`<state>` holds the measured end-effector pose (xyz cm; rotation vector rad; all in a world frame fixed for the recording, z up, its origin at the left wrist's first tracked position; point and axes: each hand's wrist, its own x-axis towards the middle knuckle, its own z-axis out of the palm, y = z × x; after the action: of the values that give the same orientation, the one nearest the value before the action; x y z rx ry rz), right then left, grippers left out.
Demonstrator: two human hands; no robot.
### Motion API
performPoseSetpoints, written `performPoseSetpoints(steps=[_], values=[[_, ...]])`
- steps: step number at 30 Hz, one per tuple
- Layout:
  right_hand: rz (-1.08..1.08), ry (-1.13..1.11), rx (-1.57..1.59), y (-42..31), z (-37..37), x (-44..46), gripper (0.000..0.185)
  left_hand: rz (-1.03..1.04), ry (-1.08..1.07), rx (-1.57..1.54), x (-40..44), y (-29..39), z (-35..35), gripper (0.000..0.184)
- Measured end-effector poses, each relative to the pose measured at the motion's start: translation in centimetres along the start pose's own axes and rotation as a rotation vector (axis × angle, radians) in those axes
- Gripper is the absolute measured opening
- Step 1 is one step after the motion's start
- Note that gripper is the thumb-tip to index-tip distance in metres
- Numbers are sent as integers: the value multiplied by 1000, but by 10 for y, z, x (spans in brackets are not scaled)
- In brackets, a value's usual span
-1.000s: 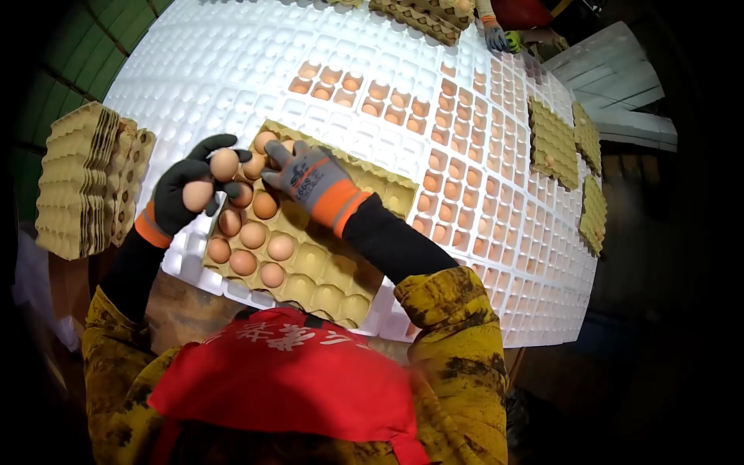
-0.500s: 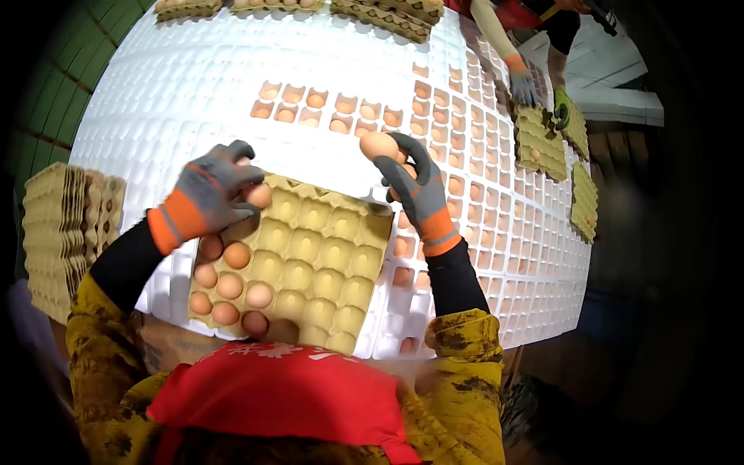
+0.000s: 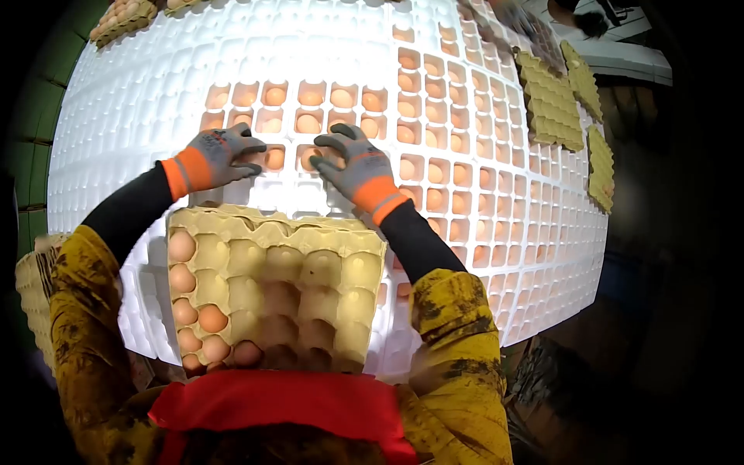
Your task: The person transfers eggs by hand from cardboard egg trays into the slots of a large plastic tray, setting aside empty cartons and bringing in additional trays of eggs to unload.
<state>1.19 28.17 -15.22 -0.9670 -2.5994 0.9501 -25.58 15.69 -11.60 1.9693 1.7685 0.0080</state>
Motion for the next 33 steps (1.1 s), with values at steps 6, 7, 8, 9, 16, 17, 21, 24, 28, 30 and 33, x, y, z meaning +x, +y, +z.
performPoseSetpoints(steps=[6,7,8,9,16,17,21,24,28,30,33], values=[[96,3,360,11,-14,-21,30,-2,227,-245,-26,-22,21,46],[100,70,388,13,-10,-23,30,-81,296,-400,-27,-22,23,46],[209,104,522,16,-10,-23,32,-161,363,-553,-29,-24,25,47],[316,153,659,17,-11,-24,33,-136,486,-693,-28,-34,36,45],[-318,322,-379,49,-4,-33,35,159,590,-31,-42,-50,52,38],[-93,333,56,43,-6,-42,35,119,619,-113,-50,-54,48,37],[122,430,578,22,-51,-73,37,-243,752,-573,-130,-45,30,34],[75,386,471,-44,-74,-94,35,-405,845,-749,-202,-12,22,32],[-348,16,348,-137,-53,-90,40,-505,757,-946,-277,44,21,29],[-669,-7,63,-164,-24,-72,51,-418,668,-721,-297,94,10,29],[-1025,10,-206,-198,16,-35,48,-230,582,-407,-317,143,13,49]])
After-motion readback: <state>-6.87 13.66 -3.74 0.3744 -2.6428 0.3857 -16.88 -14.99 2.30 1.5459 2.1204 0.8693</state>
